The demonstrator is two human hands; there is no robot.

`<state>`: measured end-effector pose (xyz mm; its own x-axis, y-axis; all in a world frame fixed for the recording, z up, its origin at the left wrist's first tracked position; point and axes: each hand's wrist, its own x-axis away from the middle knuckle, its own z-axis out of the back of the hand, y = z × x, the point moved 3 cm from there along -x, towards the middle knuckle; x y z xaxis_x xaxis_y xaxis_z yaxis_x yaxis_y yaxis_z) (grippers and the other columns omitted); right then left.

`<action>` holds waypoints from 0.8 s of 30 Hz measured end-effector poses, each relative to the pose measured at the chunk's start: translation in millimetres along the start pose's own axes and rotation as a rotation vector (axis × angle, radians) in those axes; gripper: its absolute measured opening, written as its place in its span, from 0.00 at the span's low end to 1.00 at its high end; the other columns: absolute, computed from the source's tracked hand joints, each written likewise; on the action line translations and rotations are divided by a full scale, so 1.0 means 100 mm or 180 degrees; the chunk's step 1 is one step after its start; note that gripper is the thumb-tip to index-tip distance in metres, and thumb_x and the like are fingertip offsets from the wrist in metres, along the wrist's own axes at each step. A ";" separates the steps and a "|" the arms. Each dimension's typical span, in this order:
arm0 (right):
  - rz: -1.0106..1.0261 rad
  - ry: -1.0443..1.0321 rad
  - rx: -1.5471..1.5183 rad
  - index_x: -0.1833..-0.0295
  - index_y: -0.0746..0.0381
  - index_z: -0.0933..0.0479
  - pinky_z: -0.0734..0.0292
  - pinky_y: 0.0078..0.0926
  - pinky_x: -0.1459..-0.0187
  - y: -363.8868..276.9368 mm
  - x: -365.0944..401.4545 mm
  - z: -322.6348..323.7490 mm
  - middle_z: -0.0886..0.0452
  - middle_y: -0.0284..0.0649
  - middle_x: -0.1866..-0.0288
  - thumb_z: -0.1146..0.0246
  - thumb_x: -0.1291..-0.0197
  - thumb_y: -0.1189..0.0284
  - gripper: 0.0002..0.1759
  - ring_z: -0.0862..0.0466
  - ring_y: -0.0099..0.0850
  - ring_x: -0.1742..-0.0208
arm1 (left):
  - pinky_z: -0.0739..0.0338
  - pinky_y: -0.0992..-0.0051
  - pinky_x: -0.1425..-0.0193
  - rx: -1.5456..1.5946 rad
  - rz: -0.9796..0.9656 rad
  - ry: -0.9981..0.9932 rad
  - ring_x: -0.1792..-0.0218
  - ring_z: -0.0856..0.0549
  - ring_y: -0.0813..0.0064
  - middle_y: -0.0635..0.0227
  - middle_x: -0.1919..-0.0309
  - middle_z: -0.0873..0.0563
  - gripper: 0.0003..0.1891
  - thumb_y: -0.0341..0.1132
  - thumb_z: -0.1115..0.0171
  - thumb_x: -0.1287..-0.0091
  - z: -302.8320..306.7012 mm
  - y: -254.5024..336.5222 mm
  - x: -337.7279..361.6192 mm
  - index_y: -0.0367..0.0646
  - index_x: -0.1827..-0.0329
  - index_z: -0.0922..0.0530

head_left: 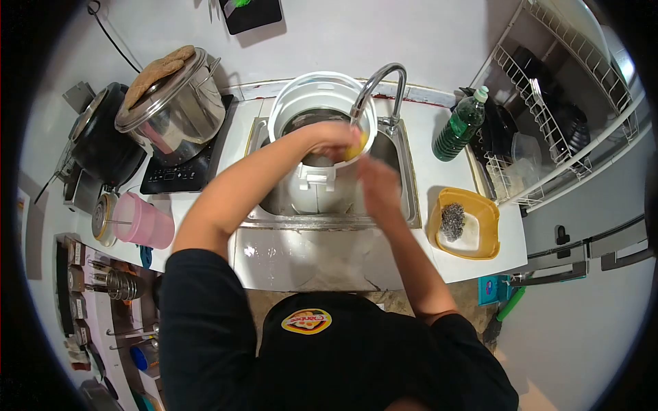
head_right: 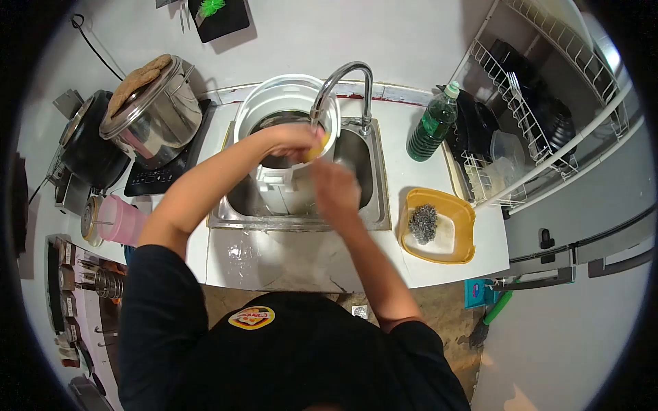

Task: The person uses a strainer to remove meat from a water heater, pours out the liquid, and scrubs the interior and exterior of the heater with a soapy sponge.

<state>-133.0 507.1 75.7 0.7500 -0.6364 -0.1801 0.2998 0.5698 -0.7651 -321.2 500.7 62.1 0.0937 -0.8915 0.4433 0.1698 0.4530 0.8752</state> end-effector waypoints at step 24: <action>0.0524 0.0775 -0.0452 0.28 0.66 0.51 0.46 0.68 0.39 0.45 -0.75 -0.25 0.36 0.58 0.35 0.48 0.44 0.67 0.38 0.35 0.55 0.37 | 0.27 0.69 0.88 0.1334 0.0400 0.2960 0.85 0.21 0.67 0.56 0.72 0.17 0.06 0.27 0.43 0.37 0.46 -0.19 -0.76 0.34 0.68 0.20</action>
<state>-190.0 567.5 39.3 0.6134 -0.6571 -0.4381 0.0880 0.6081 -0.7890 -376.2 559.2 20.7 0.8403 -0.3991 0.3670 -0.2332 0.3450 0.9092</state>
